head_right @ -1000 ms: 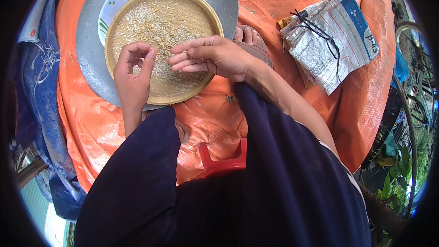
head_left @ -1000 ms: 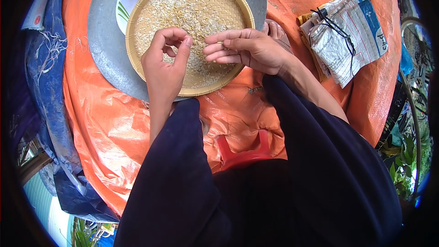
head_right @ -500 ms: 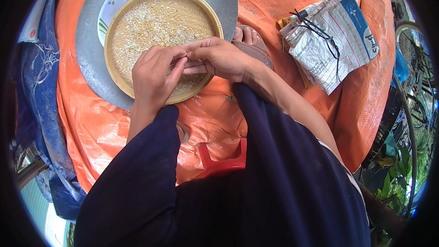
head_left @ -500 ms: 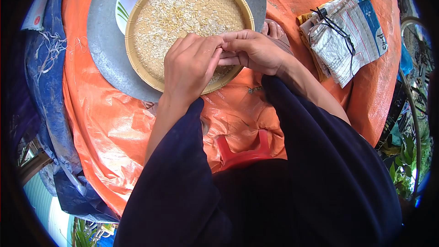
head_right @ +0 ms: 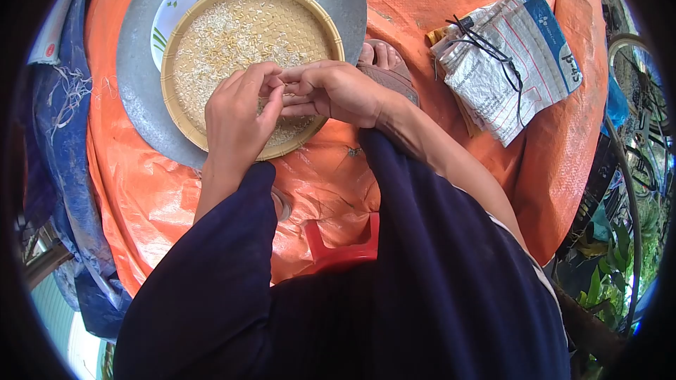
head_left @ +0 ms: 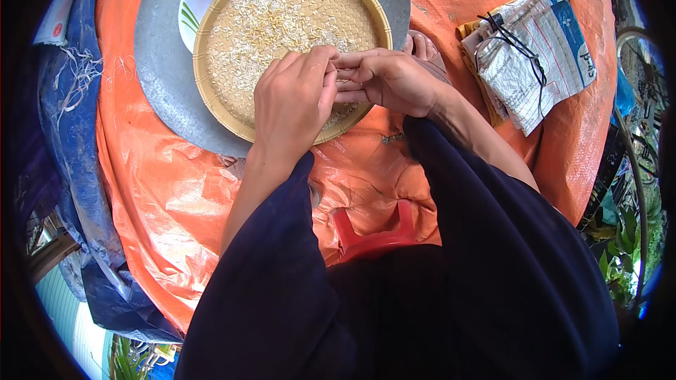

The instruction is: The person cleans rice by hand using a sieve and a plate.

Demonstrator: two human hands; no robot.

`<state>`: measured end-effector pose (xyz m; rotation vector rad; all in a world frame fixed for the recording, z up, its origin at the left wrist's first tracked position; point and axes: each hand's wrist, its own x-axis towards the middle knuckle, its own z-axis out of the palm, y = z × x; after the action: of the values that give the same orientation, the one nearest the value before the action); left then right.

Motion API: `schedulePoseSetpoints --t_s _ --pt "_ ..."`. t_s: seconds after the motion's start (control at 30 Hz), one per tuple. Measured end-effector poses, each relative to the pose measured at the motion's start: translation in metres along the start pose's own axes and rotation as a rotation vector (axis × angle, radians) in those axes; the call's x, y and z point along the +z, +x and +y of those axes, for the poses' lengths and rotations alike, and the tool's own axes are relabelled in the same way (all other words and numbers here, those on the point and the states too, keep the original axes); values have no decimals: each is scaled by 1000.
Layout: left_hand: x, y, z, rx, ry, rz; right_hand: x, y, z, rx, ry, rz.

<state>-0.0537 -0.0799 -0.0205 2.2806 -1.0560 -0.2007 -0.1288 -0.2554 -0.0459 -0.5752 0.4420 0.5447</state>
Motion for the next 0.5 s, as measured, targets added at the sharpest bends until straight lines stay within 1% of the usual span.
schedulePoseSetpoints --t_s 0.07,0.2,0.37,0.5 --pt "-2 1 4 31 34 2 5 -2 -1 18 -46 33" --pt "7 0 1 95 45 18 1 0 1 17 -51 -28" --pt "11 1 -3 108 -7 67 3 -1 -3 19 -54 -16" --pt "10 -1 -4 111 -36 94 2 0 -2 9 -17 -57"
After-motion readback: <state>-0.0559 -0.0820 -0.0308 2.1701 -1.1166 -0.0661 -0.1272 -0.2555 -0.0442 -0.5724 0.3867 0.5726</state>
